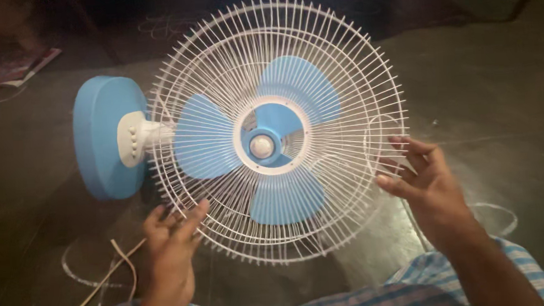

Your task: The person removes the front grille of a blue and white electric fan, then unscrews the central hub nut to detach the fan blades. The blades and hub nut are placed on the floor, leaving the motor housing exposed.

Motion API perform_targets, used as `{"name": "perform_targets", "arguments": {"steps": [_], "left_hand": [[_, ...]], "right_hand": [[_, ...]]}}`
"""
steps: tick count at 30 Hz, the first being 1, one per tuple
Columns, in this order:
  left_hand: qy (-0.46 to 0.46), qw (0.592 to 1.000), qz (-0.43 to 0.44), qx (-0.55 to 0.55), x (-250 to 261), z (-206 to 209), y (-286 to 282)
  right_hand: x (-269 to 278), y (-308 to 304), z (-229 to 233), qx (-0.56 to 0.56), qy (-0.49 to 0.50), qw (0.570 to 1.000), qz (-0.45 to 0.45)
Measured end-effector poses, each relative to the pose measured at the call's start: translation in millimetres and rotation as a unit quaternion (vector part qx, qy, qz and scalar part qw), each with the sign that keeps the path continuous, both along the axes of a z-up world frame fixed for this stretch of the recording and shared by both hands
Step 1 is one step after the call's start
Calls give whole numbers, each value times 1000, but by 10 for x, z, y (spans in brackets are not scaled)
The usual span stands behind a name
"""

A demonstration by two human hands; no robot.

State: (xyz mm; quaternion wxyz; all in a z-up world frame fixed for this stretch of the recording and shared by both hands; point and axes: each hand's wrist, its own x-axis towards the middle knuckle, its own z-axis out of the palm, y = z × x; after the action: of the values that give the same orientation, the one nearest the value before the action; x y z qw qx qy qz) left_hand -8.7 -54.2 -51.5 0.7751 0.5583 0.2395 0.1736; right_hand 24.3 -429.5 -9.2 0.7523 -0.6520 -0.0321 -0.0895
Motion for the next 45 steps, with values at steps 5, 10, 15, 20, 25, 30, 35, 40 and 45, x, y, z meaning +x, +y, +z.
{"name": "perform_targets", "arguments": {"steps": [5,10,15,20,25,30,35,40,45], "left_hand": [[5,997,-80,0,-78,-77,-266],[18,994,-105,38,-94,-44,-509],[18,988,-139,57,-130,79,-692],[28,988,-137,69,-73,208,-906],[40,986,-143,81,43,359,-1159],[35,980,-157,113,202,571,-1514],[-59,958,-217,179,385,741,-1961],[-189,911,-330,157,634,761,-2494],[-264,809,-525,-17,932,790,-2837]], "right_hand": [[-93,-237,31,-14,48,997,-58],[-253,-418,59,17,26,997,-72],[-327,-616,93,48,69,990,-109],[-345,-806,72,109,-2,989,-95],[-380,-964,76,143,-45,984,-95],[-424,-1257,129,139,-21,981,-135],[-497,-1817,98,111,-40,980,-161],[-723,-2317,111,-361,-121,886,-264],[-712,-2712,379,105,125,924,-345]]}}
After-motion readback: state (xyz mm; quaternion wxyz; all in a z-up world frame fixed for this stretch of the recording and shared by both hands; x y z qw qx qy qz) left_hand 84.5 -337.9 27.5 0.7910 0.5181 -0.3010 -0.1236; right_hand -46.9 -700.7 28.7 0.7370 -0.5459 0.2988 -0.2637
